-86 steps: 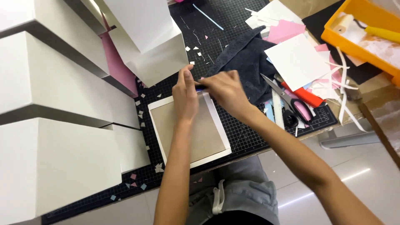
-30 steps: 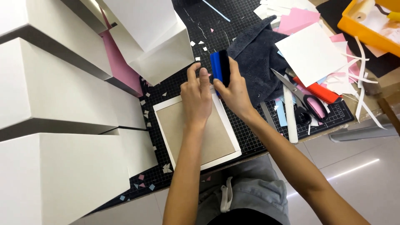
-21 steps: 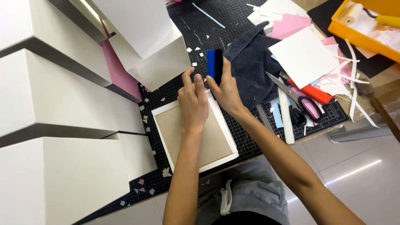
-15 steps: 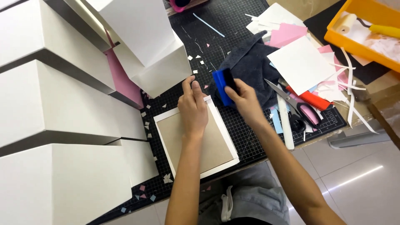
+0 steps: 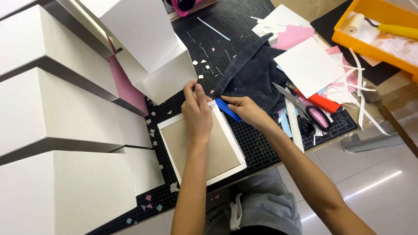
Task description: Finishing the edges and surfaces of a white box using scissors, a brush, and a scraper
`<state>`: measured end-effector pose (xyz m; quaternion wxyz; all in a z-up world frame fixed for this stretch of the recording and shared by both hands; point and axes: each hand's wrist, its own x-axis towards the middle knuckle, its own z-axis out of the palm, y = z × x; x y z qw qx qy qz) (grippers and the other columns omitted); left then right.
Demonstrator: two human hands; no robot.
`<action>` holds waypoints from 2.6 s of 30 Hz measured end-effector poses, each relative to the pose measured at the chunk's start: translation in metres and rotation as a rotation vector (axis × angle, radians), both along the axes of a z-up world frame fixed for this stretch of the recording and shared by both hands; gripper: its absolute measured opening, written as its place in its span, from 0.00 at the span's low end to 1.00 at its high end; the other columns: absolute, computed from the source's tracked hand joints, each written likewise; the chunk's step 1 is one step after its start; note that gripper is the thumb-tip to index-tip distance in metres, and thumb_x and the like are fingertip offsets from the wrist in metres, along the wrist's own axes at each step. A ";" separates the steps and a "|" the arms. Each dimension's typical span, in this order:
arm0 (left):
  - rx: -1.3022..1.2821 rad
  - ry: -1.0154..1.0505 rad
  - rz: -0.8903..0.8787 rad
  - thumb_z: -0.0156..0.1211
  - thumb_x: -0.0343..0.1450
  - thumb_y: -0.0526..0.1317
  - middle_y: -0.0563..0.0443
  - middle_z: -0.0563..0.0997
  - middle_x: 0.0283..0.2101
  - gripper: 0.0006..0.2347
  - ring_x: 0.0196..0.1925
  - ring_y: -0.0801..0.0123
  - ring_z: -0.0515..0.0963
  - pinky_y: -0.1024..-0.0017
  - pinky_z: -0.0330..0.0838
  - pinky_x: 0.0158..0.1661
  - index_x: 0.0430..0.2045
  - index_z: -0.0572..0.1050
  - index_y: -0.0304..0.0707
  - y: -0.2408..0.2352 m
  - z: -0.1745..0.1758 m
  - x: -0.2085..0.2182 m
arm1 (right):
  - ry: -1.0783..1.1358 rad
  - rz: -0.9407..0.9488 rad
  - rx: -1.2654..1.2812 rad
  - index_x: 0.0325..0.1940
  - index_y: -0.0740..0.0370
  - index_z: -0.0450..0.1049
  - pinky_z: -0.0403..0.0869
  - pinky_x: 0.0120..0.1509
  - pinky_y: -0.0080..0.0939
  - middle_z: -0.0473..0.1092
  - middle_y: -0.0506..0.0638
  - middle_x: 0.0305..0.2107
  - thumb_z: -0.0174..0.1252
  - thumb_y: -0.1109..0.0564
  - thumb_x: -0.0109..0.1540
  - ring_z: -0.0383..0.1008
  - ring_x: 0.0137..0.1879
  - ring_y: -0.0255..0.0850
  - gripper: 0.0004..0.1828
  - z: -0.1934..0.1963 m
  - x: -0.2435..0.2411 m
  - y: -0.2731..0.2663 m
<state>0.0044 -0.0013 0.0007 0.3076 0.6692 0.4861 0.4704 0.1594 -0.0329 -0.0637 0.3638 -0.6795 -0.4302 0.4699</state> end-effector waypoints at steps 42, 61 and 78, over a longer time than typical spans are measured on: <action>0.087 0.431 -0.140 0.67 0.67 0.44 0.69 0.81 0.39 0.04 0.44 0.71 0.77 0.57 0.55 0.55 0.24 0.78 0.51 -0.134 0.007 -0.085 | -0.682 0.176 0.715 0.63 0.59 0.70 0.75 0.47 0.36 0.69 0.50 0.40 0.74 0.60 0.51 0.72 0.43 0.41 0.36 -0.038 0.018 -0.248; 0.081 0.383 -0.227 0.67 0.66 0.46 0.67 0.78 0.39 0.06 0.43 0.70 0.74 0.62 0.53 0.51 0.25 0.76 0.51 -0.125 0.003 -0.091 | -0.560 0.071 0.565 0.61 0.58 0.73 0.79 0.52 0.28 0.72 0.47 0.43 0.60 0.73 0.52 0.76 0.45 0.32 0.32 -0.008 -0.009 -0.260; 0.582 0.352 -0.196 0.58 0.75 0.28 0.39 0.82 0.51 0.06 0.56 0.55 0.80 0.62 0.70 0.58 0.43 0.80 0.26 -0.145 -0.010 -0.108 | -0.850 1.215 0.576 0.67 0.42 0.69 0.75 0.48 0.45 0.72 0.48 0.52 0.62 0.66 0.41 0.75 0.52 0.45 0.49 0.121 -0.040 -0.020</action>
